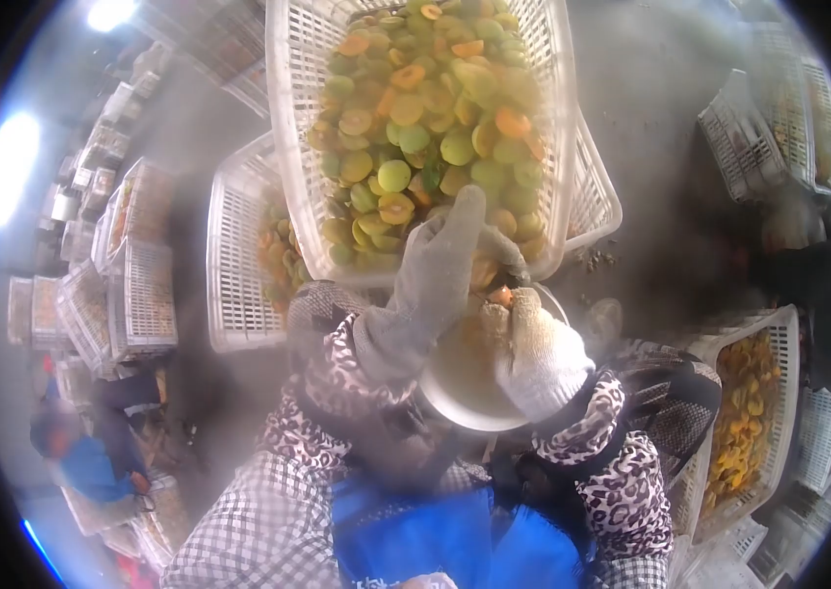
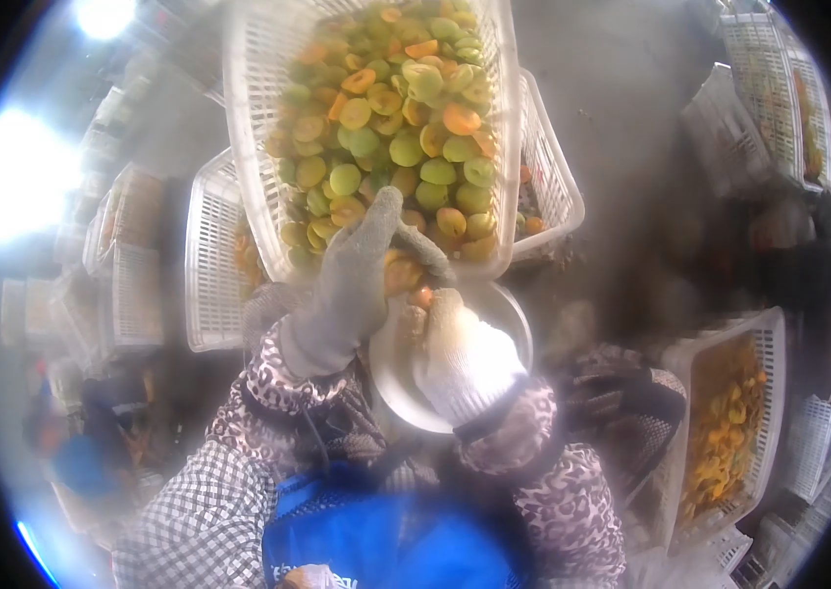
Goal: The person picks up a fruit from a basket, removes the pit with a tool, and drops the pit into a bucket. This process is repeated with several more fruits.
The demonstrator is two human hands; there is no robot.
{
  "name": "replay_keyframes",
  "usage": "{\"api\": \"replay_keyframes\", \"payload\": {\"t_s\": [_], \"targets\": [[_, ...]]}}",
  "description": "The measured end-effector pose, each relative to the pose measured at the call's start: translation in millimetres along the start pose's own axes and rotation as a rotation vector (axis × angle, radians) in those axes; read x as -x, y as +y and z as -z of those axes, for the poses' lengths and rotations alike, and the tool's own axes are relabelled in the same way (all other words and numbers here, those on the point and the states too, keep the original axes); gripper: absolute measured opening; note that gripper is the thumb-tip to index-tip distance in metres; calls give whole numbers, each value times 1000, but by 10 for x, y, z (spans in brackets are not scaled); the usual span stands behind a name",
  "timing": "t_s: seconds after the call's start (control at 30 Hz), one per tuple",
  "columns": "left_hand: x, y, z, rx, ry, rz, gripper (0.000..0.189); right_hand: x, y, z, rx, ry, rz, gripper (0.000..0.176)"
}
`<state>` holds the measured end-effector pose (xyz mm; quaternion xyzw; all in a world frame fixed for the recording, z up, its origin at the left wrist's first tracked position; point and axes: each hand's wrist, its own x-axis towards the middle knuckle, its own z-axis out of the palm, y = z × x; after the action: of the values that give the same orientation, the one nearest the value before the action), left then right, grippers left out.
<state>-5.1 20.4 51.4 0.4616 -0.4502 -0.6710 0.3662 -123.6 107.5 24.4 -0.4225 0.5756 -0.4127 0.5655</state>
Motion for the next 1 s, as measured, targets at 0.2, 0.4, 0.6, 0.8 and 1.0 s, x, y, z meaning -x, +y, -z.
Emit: {"api": "replay_keyframes", "payload": {"t_s": [0.2, 0.4, 0.6, 0.8, 1.0], "targets": [[-25, -33, -17, 125, 58, 91, 52, 23, 172, 61, 615, 68, 556, 24], [-31, -53, -8, 60, 4, -12, 55, -10, 180, 29, 153, -27, 189, 25], [-86, -247, -48, 48, -18, -4, 56, -83, 631, 165, -370, -201, -11, 24], [-149, -359, -247, 128, 164, 36, 61, -88, 897, -38, 359, 162, 653, 28], [-185, -450, -278, 131, 86, -53, 59, -40, 396, 297, -382, -223, -197, 36]]}}
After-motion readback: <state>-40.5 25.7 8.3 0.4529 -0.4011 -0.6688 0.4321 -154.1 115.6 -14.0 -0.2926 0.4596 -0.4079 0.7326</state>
